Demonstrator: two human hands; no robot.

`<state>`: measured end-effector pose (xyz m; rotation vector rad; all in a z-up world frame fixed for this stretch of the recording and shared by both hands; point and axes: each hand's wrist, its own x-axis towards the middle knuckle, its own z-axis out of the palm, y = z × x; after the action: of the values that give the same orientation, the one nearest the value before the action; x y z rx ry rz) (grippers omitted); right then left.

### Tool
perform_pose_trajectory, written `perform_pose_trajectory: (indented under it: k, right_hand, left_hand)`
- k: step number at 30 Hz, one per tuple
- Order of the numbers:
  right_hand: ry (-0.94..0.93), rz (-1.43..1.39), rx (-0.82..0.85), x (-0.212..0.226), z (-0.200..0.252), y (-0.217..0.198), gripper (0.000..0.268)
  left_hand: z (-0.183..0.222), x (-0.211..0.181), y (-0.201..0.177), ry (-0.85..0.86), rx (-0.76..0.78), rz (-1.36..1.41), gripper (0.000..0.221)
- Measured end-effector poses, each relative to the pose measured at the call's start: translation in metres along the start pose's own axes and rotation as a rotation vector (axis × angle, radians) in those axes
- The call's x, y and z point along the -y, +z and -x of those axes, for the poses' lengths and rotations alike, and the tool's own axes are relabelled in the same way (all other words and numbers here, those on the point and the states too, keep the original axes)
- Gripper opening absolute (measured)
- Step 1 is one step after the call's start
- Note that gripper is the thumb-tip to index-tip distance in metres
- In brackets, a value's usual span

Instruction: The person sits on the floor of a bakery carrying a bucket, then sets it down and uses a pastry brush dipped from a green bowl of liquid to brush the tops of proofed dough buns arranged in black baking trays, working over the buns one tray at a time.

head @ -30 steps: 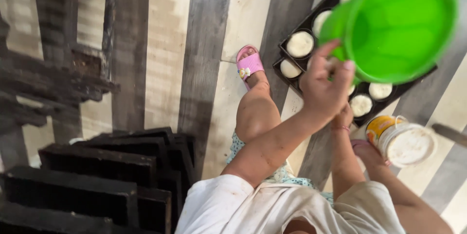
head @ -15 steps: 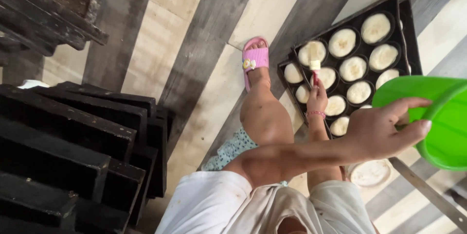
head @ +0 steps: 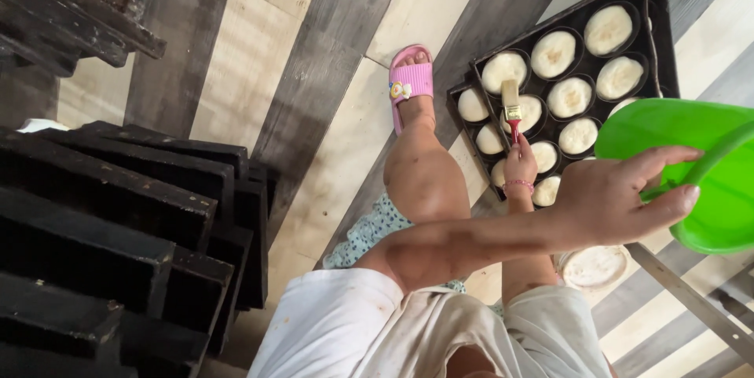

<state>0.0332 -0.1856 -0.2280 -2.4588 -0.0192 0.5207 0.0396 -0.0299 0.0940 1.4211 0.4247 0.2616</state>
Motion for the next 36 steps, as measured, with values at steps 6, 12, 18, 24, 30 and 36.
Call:
perform_pose_trajectory:
  k: [6, 12, 18, 24, 30, 36]
  right_hand:
    - [0.085, -0.092, -0.049, 0.003, -0.023, 0.003, 0.038]
    - [-0.028, -0.056, -0.078, 0.011, -0.038, 0.016, 0.038]
    - [-0.058, -0.094, 0.024, 0.021, -0.023, 0.027, 0.037]
    - [-0.039, -0.069, 0.064, 0.019, -0.009, 0.017, 0.035]
    - [-0.033, -0.348, 0.032, -0.025, -0.053, 0.005, 0.035]
    - [0.022, -0.422, -0.058, 0.012, -0.104, -0.002, 0.040]
  left_hand:
    - [-0.006, 0.001, 0.003, 0.030, -0.004, 0.011, 0.052]
    - [-0.012, 0.000, 0.000, 0.010, 0.007, 0.015, 0.052]
    - [-0.012, -0.002, -0.002, 0.028, 0.032, 0.006, 0.052]
    - [-0.010, -0.002, -0.006, 0.031, 0.033, 0.003, 0.052]
    - [-0.005, 0.001, -0.001, -0.029, 0.028, -0.044, 0.052]
    - [-0.008, 0.006, 0.007, -0.033, 0.045, 0.039, 0.056]
